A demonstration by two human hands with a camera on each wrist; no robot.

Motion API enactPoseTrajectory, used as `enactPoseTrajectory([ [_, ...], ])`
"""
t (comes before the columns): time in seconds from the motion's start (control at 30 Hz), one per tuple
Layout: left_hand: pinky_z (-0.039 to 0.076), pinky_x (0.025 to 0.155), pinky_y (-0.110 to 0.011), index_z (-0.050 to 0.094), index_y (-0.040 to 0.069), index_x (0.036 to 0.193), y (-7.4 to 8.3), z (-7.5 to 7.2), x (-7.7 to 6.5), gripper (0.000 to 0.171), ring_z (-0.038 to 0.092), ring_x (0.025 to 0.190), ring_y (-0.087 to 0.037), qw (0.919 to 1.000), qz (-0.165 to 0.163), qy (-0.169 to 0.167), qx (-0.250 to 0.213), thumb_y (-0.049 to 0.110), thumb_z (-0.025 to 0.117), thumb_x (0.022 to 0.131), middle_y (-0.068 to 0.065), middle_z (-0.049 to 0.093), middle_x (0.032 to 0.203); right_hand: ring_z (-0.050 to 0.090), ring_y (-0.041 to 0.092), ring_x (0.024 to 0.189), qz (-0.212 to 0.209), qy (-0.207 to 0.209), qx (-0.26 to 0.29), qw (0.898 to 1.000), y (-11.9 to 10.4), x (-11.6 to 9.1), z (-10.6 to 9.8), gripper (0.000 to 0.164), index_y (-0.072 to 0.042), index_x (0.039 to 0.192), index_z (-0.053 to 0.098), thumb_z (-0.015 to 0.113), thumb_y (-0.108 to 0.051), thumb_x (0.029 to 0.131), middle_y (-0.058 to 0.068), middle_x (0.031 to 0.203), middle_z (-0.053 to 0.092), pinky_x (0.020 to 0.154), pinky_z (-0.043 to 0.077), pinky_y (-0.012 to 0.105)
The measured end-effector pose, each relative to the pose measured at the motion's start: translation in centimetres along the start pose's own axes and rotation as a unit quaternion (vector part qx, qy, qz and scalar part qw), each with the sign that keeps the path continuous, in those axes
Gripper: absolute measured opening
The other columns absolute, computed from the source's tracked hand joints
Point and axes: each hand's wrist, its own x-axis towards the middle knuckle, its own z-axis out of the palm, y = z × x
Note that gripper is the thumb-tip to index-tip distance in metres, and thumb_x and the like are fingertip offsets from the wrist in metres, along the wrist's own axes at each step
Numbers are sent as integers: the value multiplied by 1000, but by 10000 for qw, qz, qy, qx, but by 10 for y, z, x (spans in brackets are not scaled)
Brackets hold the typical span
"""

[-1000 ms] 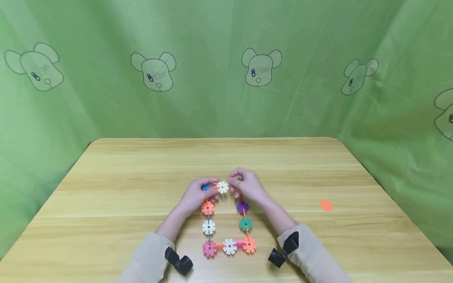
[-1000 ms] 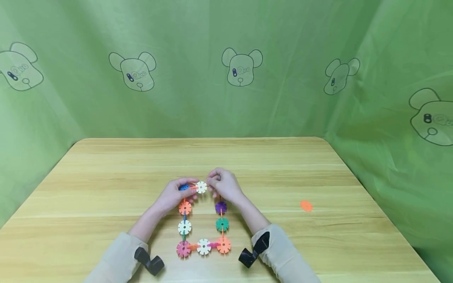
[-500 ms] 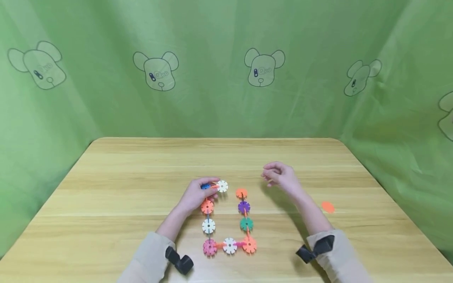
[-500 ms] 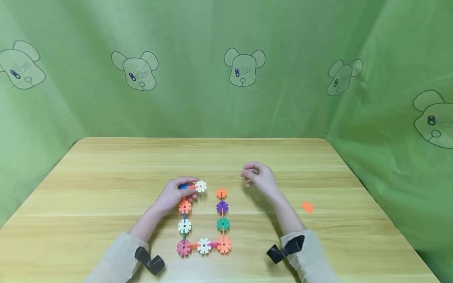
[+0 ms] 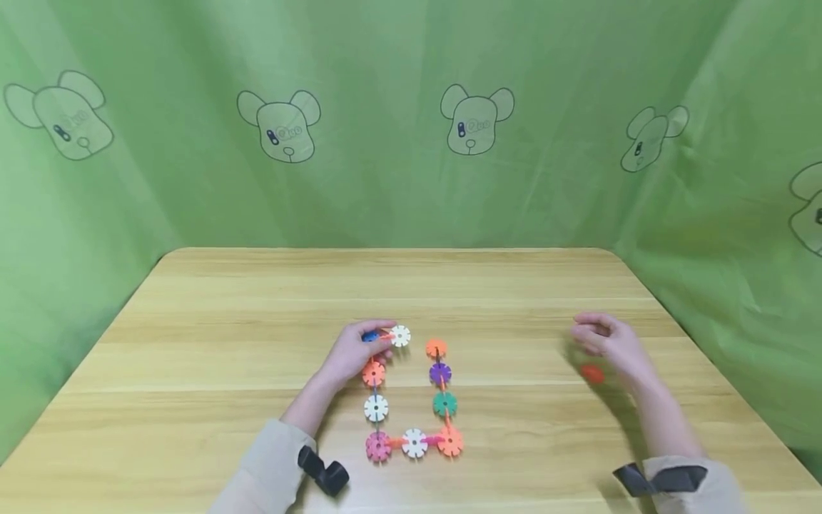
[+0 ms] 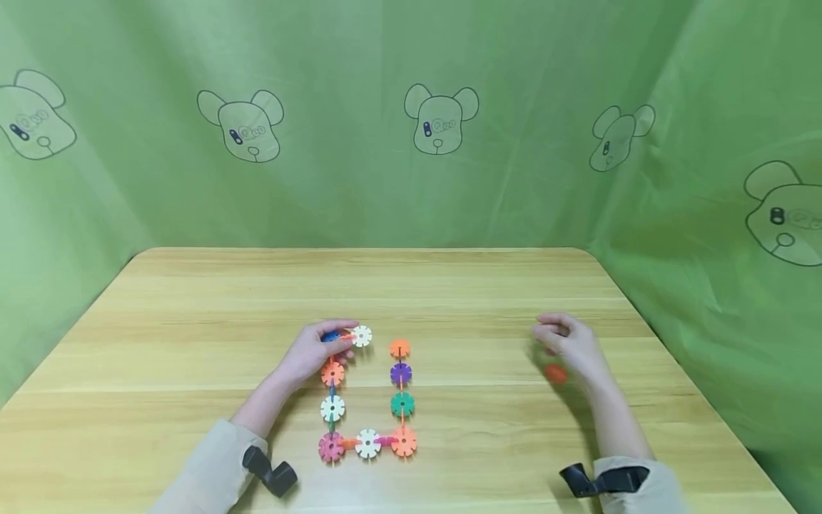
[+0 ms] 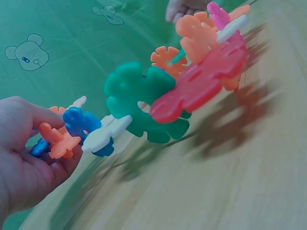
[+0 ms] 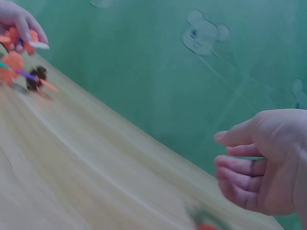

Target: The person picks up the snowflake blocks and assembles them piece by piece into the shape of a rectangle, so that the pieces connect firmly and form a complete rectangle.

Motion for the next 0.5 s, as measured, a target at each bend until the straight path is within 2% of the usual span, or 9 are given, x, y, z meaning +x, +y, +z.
enactPoseTrajectory([
  [0.1,54,66,-29,53,-10,122,-2,-1,1,37,62,76,-37,10000,17,-13,-7,-7,57,85,-29,59,93,58,4,82,153,-164,-538,9983,11,-5,-12,54,13,127,40,59,-23,92,-6,94,60,70,52,24],
  [0.27,54,65,-29,54,-8,123,-21,-3,13,38,62,75,-36,10000,18,7,-2,-6,58,85,-27,60,91,58,7,80,455,-499,-1156,9910,28,-11,-25,59,14,128,40,62,-25,90,17,102,60,68,52,28],
  [0.37,54,64,-28,55,-5,122,-32,-4,19,38,63,71,-29,10000,18,32,0,-4,60,84,-23,62,89,56,7,79,552,-683,-1408,9861,36,-12,-28,58,14,125,44,65,-25,88,17,102,60,66,51,27],
  [0.5,54,63,-27,57,-2,122,-35,-3,21,38,63,69,-24,10000,13,50,38,-3,60,84,-19,62,87,53,9,77,541,-929,-1653,9804,40,-13,-29,54,14,119,48,68,-23,85,12,97,58,63,48,25],
])
